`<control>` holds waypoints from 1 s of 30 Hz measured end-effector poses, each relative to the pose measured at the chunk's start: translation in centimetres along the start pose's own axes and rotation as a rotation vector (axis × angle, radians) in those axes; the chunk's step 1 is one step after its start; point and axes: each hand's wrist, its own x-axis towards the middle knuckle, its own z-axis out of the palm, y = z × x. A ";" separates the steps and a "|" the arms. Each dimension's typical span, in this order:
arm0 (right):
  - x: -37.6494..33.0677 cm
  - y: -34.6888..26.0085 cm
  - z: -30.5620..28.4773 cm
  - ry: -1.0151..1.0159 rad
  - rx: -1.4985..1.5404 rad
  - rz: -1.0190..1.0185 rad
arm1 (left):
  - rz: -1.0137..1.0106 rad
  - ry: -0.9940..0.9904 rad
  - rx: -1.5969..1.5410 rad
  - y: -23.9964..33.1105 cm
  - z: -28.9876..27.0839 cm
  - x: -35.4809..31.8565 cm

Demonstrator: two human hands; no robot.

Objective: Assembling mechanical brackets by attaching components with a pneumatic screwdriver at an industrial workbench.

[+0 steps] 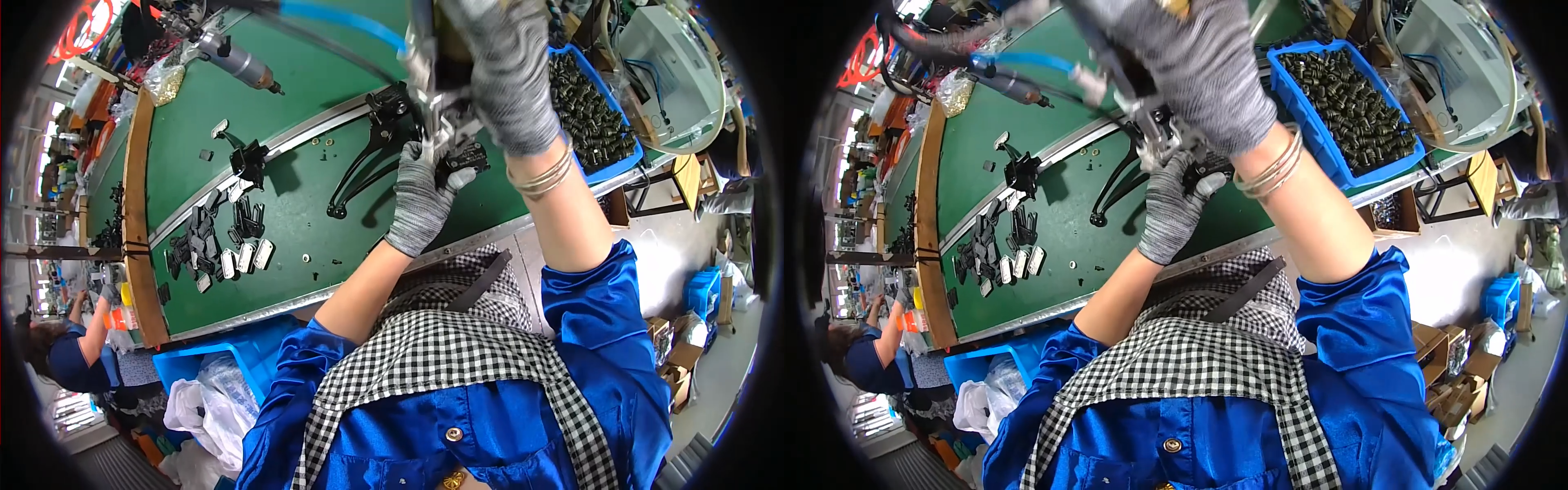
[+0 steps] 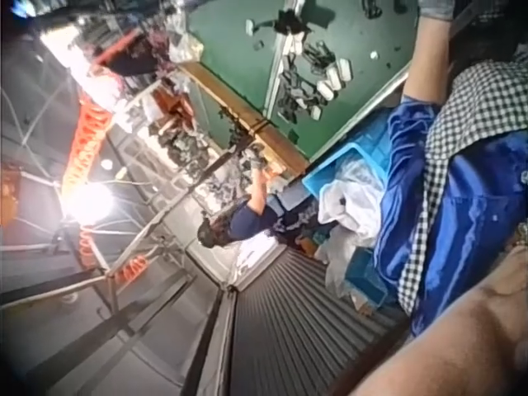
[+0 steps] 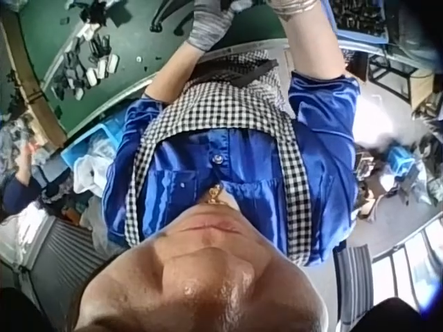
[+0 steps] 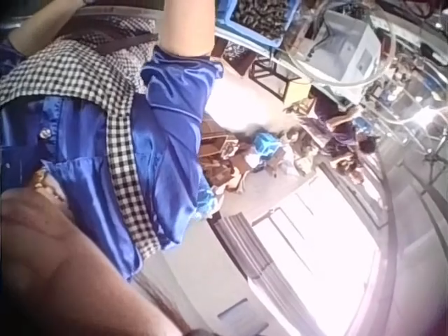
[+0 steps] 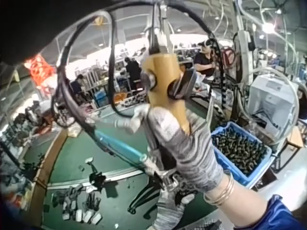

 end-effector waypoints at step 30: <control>4.5 5.8 0.5 -0.017 0.230 -0.307 | -0.123 -0.003 0.253 -0.1 -5.8 0.7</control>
